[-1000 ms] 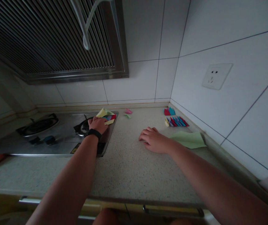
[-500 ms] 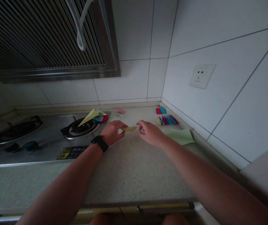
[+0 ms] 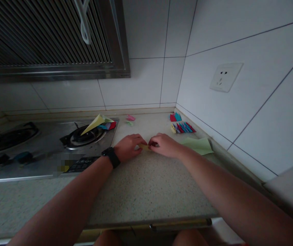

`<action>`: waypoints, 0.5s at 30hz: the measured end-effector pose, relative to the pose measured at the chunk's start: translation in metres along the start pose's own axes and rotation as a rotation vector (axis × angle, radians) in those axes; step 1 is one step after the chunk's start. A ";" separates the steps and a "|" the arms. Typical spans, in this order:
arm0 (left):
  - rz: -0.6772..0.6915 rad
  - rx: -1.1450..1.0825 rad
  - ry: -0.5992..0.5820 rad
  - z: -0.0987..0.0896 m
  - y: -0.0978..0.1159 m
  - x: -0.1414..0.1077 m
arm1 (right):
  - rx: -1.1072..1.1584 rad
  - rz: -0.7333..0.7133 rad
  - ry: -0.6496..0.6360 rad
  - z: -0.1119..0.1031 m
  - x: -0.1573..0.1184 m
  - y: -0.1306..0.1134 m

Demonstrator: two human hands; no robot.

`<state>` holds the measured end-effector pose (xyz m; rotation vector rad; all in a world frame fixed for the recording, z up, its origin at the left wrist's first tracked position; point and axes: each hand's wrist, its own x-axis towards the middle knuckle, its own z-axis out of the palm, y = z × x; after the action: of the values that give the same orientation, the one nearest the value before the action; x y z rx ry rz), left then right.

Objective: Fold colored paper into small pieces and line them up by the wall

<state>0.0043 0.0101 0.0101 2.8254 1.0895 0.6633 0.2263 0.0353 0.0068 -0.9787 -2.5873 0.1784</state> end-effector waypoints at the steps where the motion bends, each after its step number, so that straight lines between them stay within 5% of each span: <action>1: -0.004 -0.016 -0.007 0.000 0.000 0.000 | 0.010 -0.008 -0.004 0.000 0.000 0.000; 15: -0.150 -0.052 -0.112 -0.004 0.006 -0.001 | 0.112 -0.082 -0.076 -0.003 -0.002 -0.008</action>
<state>0.0057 0.0044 0.0146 2.6681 1.2294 0.5070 0.2240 0.0284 0.0106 -0.8398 -2.6486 0.3413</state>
